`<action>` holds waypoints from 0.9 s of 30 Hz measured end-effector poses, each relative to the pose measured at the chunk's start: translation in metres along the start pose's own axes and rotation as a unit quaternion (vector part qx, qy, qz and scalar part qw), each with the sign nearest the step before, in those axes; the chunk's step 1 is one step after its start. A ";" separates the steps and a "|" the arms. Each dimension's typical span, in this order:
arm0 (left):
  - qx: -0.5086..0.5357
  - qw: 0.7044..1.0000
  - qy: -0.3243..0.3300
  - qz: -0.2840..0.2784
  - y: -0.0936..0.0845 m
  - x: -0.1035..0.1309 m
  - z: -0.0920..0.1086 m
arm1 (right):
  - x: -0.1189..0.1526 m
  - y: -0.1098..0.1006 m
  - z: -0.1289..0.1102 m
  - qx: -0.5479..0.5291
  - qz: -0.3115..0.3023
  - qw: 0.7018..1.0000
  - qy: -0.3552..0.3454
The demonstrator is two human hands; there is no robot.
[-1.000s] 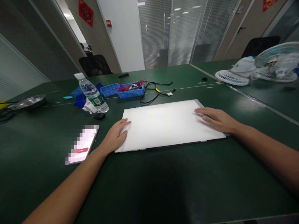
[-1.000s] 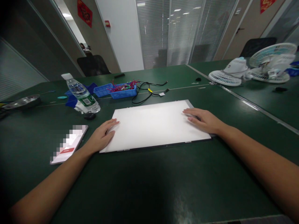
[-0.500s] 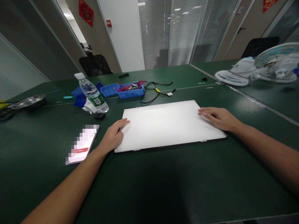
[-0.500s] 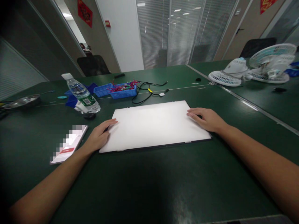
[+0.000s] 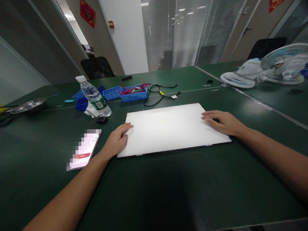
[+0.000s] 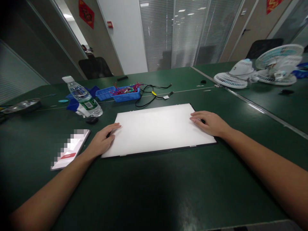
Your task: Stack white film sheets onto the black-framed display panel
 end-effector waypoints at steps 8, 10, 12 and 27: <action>-0.011 1.000 0.009 -0.009 0.002 0.000 0.001 | -0.001 0.000 -0.001 0.017 0.012 1.000 0.006; -0.016 1.000 0.011 -0.010 0.002 0.000 0.002 | 0.000 0.000 0.001 0.015 0.011 1.000 0.005; -0.019 1.000 0.014 -0.009 0.002 0.000 0.002 | 0.000 0.000 0.002 0.015 0.010 1.000 0.005; -0.043 0.999 0.014 -0.013 0.001 0.001 0.004 | -0.001 0.003 0.010 0.022 0.025 0.999 0.019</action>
Point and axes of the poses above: each hand's wrist, its own x-axis away from the middle knuckle, its own y-axis out of the palm, z = x × y, the point moved 2 cm from there along -x, towards the middle knuckle, and after that the axes turned 1 degree about y, right-handed, at the moved point
